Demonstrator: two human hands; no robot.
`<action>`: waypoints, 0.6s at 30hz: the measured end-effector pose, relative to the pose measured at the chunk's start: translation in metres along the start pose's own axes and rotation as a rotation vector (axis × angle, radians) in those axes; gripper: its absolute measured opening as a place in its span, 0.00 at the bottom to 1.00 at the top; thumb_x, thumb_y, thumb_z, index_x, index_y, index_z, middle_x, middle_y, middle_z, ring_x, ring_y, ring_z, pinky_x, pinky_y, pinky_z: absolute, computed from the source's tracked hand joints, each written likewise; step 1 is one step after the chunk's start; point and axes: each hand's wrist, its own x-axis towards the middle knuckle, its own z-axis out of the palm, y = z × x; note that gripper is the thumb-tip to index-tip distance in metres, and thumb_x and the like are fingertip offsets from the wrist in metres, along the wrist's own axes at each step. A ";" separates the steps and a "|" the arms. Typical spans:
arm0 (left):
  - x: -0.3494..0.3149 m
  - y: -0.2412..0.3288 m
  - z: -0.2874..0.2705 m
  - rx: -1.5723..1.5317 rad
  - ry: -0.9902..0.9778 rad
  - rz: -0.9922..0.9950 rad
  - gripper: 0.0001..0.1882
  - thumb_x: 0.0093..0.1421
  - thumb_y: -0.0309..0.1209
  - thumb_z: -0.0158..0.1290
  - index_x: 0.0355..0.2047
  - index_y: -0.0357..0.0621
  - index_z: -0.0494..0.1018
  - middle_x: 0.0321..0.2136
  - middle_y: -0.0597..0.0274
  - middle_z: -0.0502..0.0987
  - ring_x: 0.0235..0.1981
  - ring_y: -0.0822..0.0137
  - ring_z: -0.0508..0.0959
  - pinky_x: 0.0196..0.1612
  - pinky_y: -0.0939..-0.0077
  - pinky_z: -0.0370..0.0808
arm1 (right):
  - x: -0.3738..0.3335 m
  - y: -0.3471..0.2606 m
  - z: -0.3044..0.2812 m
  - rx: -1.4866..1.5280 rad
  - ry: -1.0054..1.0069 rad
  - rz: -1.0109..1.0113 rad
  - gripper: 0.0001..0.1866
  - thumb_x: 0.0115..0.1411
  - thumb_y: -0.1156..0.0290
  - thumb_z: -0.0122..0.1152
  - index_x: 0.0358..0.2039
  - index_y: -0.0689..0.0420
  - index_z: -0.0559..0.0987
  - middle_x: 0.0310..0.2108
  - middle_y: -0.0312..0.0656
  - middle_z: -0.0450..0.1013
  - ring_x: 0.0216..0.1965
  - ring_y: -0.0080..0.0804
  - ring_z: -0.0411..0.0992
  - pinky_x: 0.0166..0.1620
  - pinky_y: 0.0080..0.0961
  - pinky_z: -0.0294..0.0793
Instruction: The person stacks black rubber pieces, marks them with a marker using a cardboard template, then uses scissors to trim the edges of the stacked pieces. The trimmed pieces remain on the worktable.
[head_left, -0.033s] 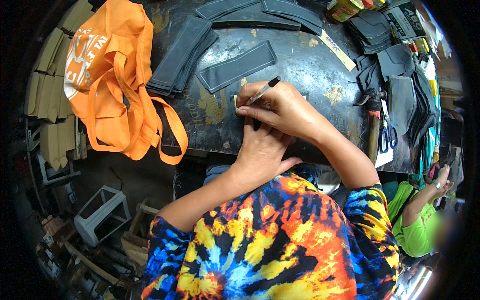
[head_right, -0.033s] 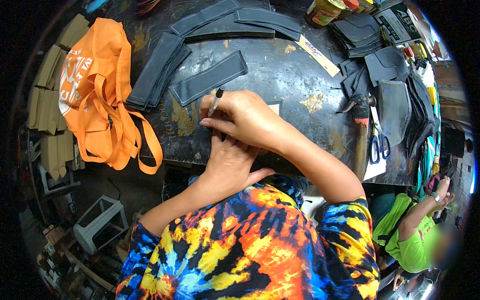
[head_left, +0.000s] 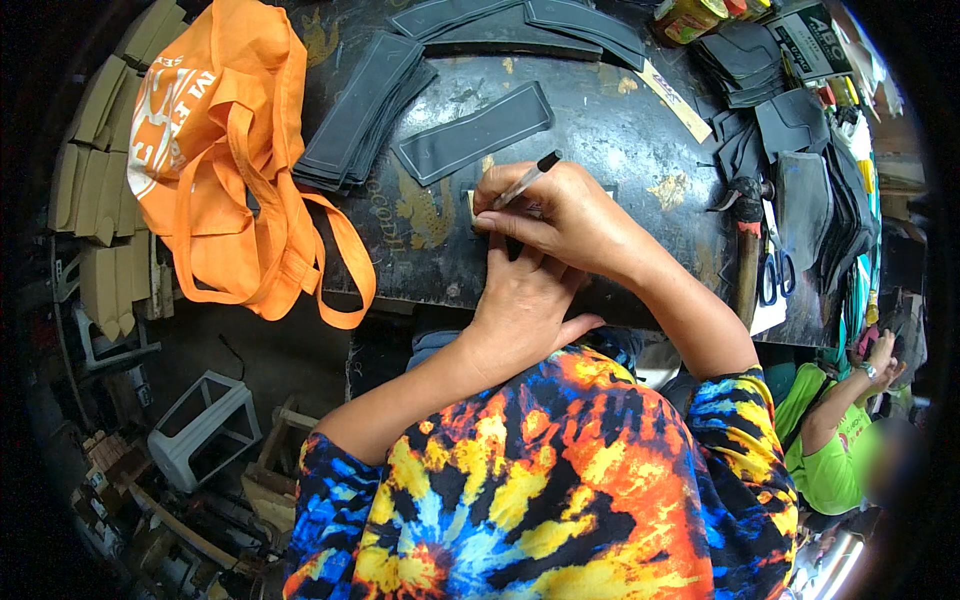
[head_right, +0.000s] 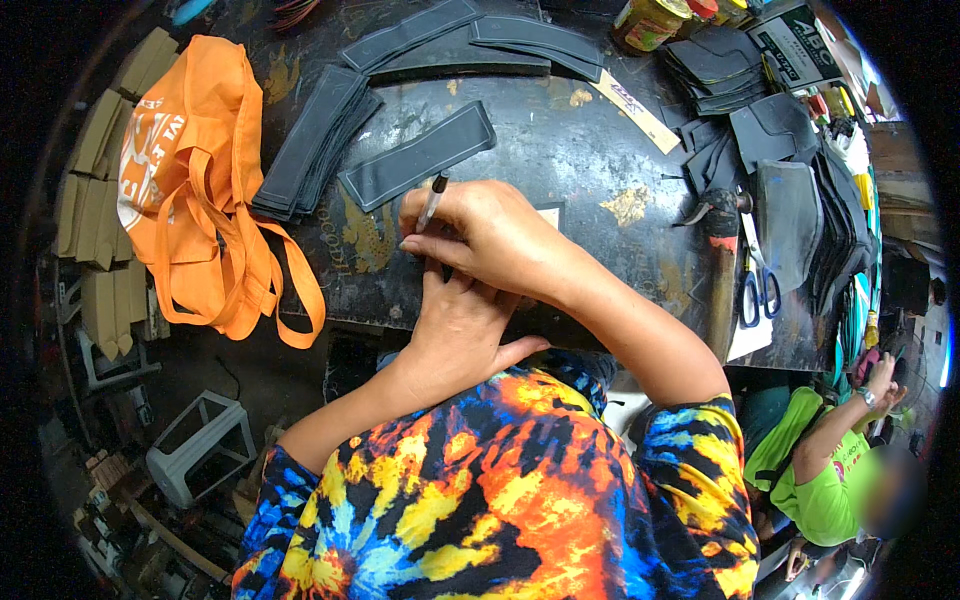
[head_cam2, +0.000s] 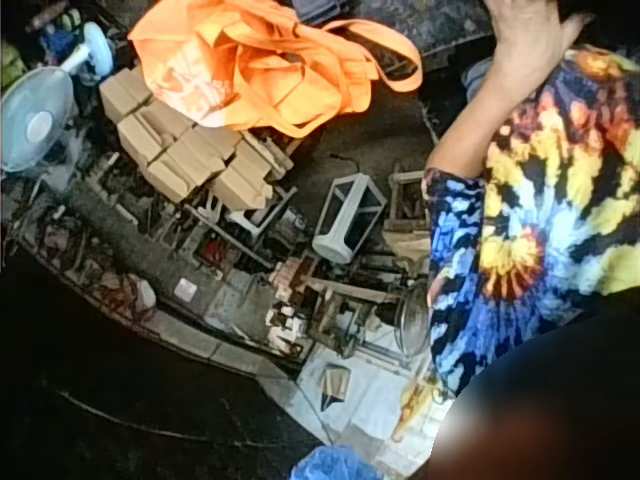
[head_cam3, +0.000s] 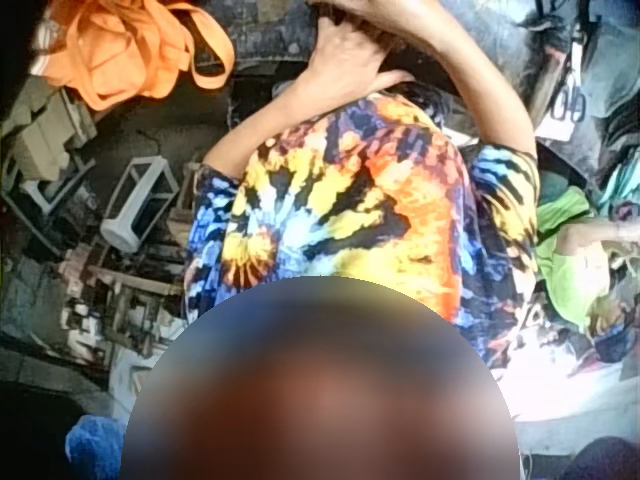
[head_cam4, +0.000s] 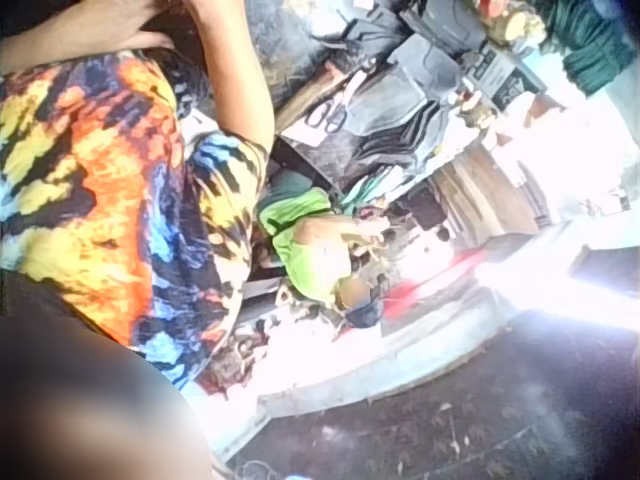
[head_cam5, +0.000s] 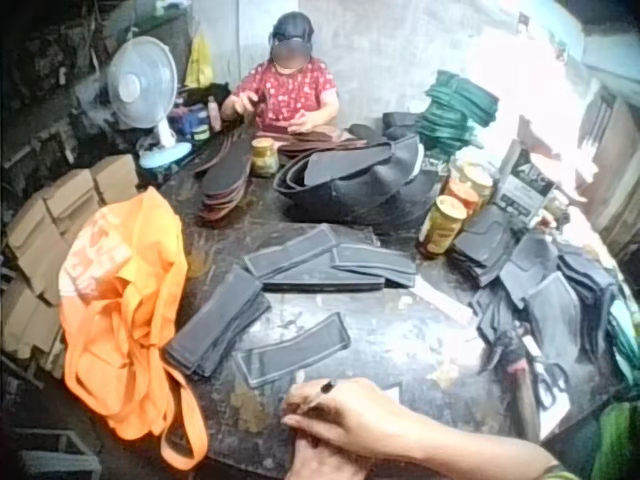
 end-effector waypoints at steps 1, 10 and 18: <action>0.000 0.000 -0.001 0.001 -0.001 -0.001 0.47 0.56 0.64 0.55 0.69 0.48 0.63 0.69 0.49 0.58 0.72 0.44 0.49 0.67 0.24 0.41 | 0.001 0.000 0.000 0.010 -0.001 0.006 0.08 0.61 0.67 0.67 0.37 0.55 0.78 0.28 0.47 0.78 0.32 0.50 0.79 0.36 0.39 0.76; 0.003 0.002 -0.005 0.034 0.053 0.010 0.48 0.56 0.65 0.56 0.68 0.49 0.64 0.68 0.48 0.59 0.71 0.44 0.50 0.67 0.19 0.37 | 0.012 0.005 0.007 -0.111 0.143 -0.015 0.09 0.63 0.67 0.64 0.39 0.55 0.76 0.28 0.50 0.76 0.33 0.54 0.77 0.35 0.43 0.75; 0.002 0.002 -0.005 0.041 0.069 0.004 0.46 0.55 0.65 0.56 0.66 0.49 0.66 0.66 0.49 0.61 0.70 0.44 0.52 0.67 0.22 0.41 | 0.010 -0.001 0.004 -0.089 0.122 0.050 0.06 0.64 0.74 0.64 0.39 0.61 0.77 0.30 0.45 0.76 0.30 0.36 0.77 0.35 0.30 0.76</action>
